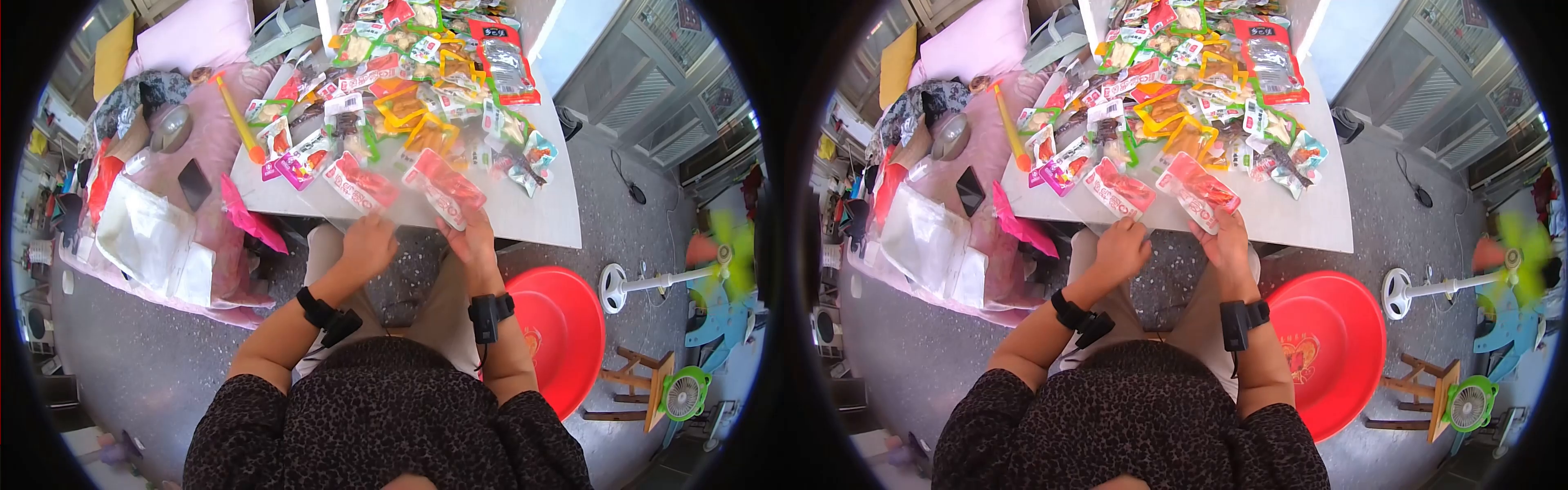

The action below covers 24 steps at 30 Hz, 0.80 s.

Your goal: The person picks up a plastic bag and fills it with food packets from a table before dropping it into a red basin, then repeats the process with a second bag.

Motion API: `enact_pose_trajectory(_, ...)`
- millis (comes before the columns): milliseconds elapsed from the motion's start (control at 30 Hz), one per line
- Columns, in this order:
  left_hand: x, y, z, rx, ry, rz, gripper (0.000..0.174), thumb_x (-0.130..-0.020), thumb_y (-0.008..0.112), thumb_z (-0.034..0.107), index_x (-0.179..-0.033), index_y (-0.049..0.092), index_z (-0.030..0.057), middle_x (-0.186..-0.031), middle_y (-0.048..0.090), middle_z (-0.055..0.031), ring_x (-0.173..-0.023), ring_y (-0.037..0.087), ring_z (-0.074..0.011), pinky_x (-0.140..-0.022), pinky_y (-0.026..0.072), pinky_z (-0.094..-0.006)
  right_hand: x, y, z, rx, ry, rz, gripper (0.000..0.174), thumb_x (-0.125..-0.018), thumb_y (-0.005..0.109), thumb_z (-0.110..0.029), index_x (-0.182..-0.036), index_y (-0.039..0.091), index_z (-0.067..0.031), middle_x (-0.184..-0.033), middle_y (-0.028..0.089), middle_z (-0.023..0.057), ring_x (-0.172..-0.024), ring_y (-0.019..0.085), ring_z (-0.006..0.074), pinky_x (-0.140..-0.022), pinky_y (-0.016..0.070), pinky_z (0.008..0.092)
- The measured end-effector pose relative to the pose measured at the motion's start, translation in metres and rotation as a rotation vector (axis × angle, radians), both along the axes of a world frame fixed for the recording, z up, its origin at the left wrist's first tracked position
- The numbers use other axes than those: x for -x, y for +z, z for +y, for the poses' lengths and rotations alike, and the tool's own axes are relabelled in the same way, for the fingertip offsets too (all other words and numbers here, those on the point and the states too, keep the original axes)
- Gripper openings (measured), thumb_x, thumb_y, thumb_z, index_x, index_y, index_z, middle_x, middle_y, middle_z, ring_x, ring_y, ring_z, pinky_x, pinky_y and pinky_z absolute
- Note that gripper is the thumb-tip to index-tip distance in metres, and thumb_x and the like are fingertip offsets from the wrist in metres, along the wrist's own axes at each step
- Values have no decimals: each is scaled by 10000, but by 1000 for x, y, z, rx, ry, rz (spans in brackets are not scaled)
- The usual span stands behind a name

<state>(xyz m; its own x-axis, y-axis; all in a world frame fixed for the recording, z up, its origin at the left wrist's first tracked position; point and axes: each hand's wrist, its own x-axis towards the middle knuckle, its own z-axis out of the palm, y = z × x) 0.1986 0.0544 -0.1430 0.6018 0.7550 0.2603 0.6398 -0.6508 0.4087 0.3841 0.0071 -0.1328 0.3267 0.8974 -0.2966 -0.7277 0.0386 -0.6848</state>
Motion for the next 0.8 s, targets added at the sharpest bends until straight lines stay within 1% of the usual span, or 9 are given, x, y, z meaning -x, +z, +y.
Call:
enact_pose_trajectory(67,-1,-5,4,60,41,-1,134,-670,532,148,-698,465,35,-753,490,-135,-728,494,-313,-600,411,-405,0,0,-7,10,3,2,274,-840,383,-179,-1097,404,-88,-1025,497,57,-876,508,175,-673,458,349)
enact_pose_trajectory(167,-2,-4,6,109,61,-171,107,-698,490,125,-683,468,21,-710,489,-143,-669,488,-326,-593,401,-401,-5,-8,-21,15,4,25,259,-838,377,-154,-1083,407,-77,-1003,511,68,-841,529,180,-649,472,340)
enact_pose_trajectory(267,-9,-13,14,124,11,-352,120,-716,470,115,-664,457,8,-676,483,-153,-627,484,-335,-575,391,-390,-2,-9,-34,49,-20,38,231,-836,371,-125,-1055,416,-65,-973,529,90,-807,550,198,-639,477,347)
enact_pose_trajectory(367,-15,-6,15,234,36,-345,124,-726,459,112,-678,472,-2,-674,498,-169,-634,491,-342,-567,388,-369,2,-9,-42,56,-23,24,223,-834,377,-120,-1043,425,-60,-963,534,92,-794,554,196,-630,479,342)
enact_pose_trajectory(467,-16,-13,20,280,33,-418,128,-740,448,112,-712,495,-3,-656,513,-150,-621,516,-275,-556,391,-326,6,-3,-46,48,-52,-3,215,-832,385,-116,-1033,434,-57,-951,540,91,-773,561,191,-607,483,325)
enact_pose_trajectory(567,-17,-15,25,468,129,-436,139,-747,444,119,-740,511,-2,-642,517,-114,-604,514,-180,-546,389,-284,8,0,-47,39,-74,-39,209,-831,393,-116,-1025,440,-55,-937,545,89,-757,567,184,-584,487,309)
enact_pose_trajectory(667,-19,-20,25,587,182,-546,136,-746,455,125,-724,510,3,-620,497,-76,-593,486,-118,-536,384,-262,12,3,-45,43,-105,-62,201,-831,400,-122,-1013,448,-51,-926,550,90,-744,571,180,-569,489,301)
enact_pose_trajectory(767,-21,-19,22,639,158,-430,132,-735,475,127,-726,510,0,-637,516,-100,-595,506,-159,-545,391,-279,15,6,-44,34,-117,-97,197,-831,405,-127,-1003,456,-46,-921,553,90,-724,572,172,-551,489,287)
enact_pose_trajectory(800,-22,-20,22,510,128,-388,130,-732,480,126,-728,510,-1,-647,522,-109,-600,511,-176,-549,393,-287,17,5,-44,33,-123,-136,196,-831,405,-127,-1000,460,-44,-917,554,89,-715,572,168,-542,488,280)
